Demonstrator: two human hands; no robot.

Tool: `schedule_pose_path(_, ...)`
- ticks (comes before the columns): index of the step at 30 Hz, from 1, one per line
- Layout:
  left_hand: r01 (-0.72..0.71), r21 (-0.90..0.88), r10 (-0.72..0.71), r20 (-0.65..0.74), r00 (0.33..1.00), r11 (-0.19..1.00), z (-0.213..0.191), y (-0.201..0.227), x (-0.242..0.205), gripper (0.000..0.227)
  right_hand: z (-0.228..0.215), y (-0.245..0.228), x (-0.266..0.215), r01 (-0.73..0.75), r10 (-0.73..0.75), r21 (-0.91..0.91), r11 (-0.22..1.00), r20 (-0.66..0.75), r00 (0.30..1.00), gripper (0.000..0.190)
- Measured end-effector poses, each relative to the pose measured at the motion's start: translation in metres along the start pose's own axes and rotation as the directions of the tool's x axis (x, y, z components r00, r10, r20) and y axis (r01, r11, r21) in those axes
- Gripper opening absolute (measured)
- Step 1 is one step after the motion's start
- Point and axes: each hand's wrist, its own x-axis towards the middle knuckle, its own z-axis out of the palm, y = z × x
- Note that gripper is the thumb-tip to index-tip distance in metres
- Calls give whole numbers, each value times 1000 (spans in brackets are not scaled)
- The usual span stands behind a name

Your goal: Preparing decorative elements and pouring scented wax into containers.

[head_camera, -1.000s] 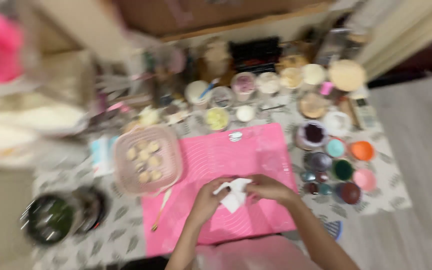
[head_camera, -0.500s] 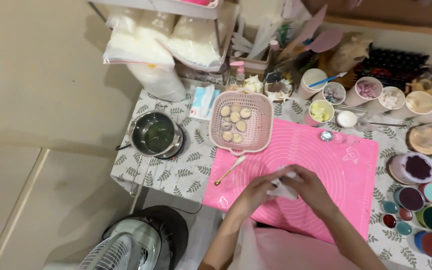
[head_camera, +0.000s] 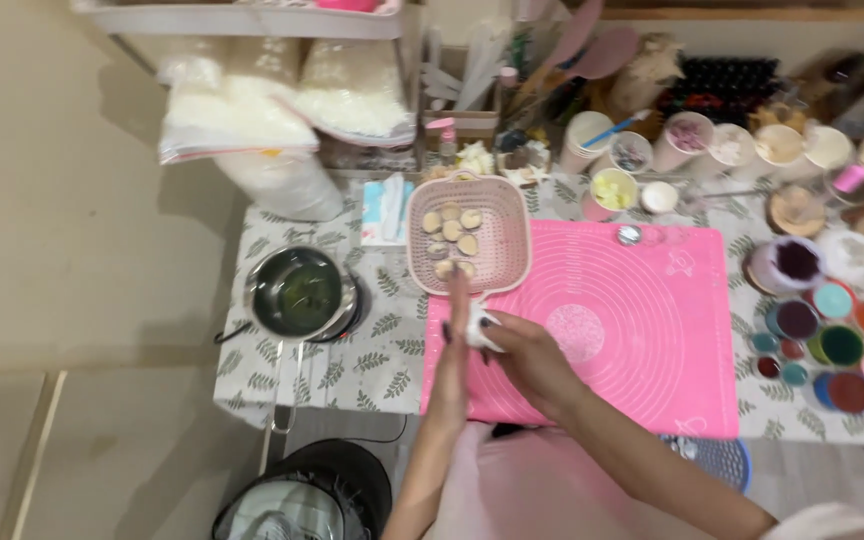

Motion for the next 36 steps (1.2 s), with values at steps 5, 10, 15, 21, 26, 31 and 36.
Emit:
schedule_pose_path(5, 9, -119, -1, 63, 998, 993, -12, 32, 8, 95, 32, -39, -21, 416, -408, -397, 818, 109, 906, 29)
schedule_pose_path(10, 217, -80, -182, 317, 931, 973, -29, 48, 8, 101, 19, -18, -26, 609, -598, -740, 286, 358, 717, 25)
schedule_pose_path(15, 363, 88, -367, 398, 841, 927, -21, 71, 6, 107, 1, -9, -35, 663, -557, -749, -13, 556, 617, 32)
schedule_pose_path(21, 211, -12, -177, 496, 850, 978, -27, -65, 35, 129, -21, 6, -43, 592, -751, -805, -36, 412, 515, 24)
schedule_pose_path(26, 160, -103, -76, 560, 825, 982, 37, 4, 52, 122, -75, 3, -47, 416, -864, -883, 219, 22, 503, 19)
schedule_pose_path(31, -10, 84, -42, 590, 807, 996, 112, 46, 31, 85, -122, -1, -90, 410, -663, -534, 739, -474, 579, 16)
schedule_pose_path(36, -421, 680, -188, 631, 752, 601, 170, -18, 19, 65, -146, 20, -141, 396, -251, 272, 877, -443, 861, 18)
